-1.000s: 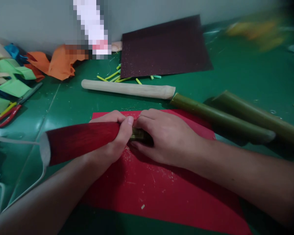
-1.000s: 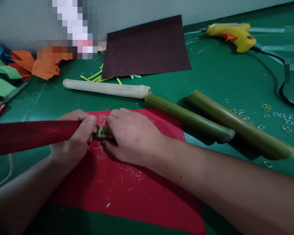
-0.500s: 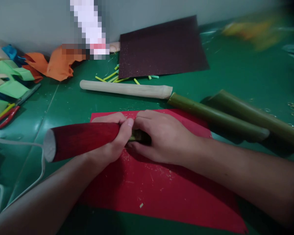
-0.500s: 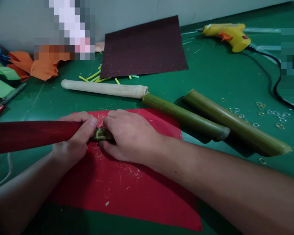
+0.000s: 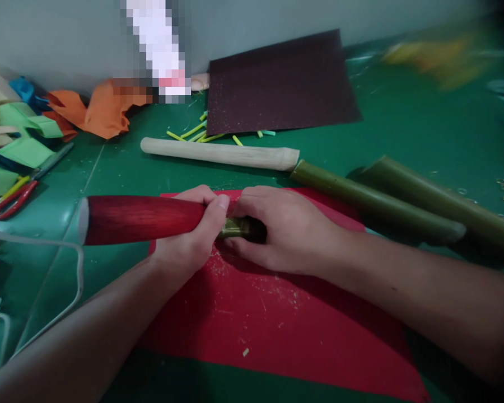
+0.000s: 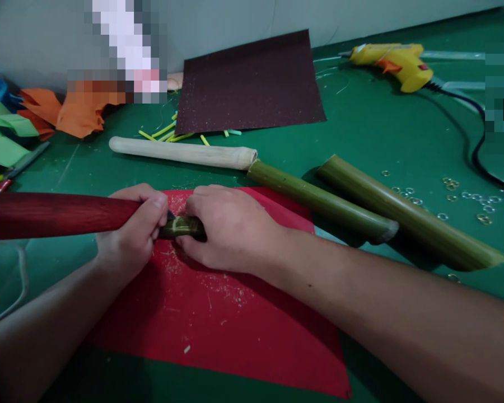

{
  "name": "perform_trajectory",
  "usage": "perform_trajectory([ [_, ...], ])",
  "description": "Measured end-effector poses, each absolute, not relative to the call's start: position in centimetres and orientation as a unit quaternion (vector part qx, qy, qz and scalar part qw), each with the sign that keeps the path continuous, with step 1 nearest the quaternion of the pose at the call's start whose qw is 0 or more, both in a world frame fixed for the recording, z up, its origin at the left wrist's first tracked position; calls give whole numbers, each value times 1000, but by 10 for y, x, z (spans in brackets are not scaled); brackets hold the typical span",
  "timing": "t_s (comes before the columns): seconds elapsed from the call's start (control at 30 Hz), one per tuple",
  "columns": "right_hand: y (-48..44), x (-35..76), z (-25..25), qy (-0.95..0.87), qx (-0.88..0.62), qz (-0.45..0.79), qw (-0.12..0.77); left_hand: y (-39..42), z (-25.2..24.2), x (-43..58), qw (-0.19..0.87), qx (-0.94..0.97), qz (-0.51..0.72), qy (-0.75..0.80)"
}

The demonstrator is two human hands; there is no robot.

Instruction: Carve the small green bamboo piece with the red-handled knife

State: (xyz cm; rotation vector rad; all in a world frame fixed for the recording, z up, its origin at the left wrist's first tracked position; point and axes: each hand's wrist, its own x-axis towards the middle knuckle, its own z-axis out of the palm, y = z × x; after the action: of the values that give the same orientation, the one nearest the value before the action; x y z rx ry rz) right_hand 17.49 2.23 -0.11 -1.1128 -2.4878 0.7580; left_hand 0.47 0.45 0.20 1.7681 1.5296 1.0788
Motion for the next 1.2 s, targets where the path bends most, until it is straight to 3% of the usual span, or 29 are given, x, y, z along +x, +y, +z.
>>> perform_trajectory([
  [0.33, 21, 174, -4, -870, -388, 253, 168, 3, 4, 2, 286, 683, 385, 551],
  [0.53, 22, 175, -5, -863, -394, 263, 177, 2, 3, -1, 389, 646, 382, 534],
  [0.63, 22, 175, -5, -864, -389, 263, 180, 4, 3, 2, 355, 612, 430, 561],
  [0.8, 22, 175, -5, -865, -391, 265, 171, 5, 6, 8, 308, 634, 409, 579],
  [1.2, 23, 176, -2, -866, -378, 275, 177, 4, 11, 6, 343, 653, 376, 561],
])
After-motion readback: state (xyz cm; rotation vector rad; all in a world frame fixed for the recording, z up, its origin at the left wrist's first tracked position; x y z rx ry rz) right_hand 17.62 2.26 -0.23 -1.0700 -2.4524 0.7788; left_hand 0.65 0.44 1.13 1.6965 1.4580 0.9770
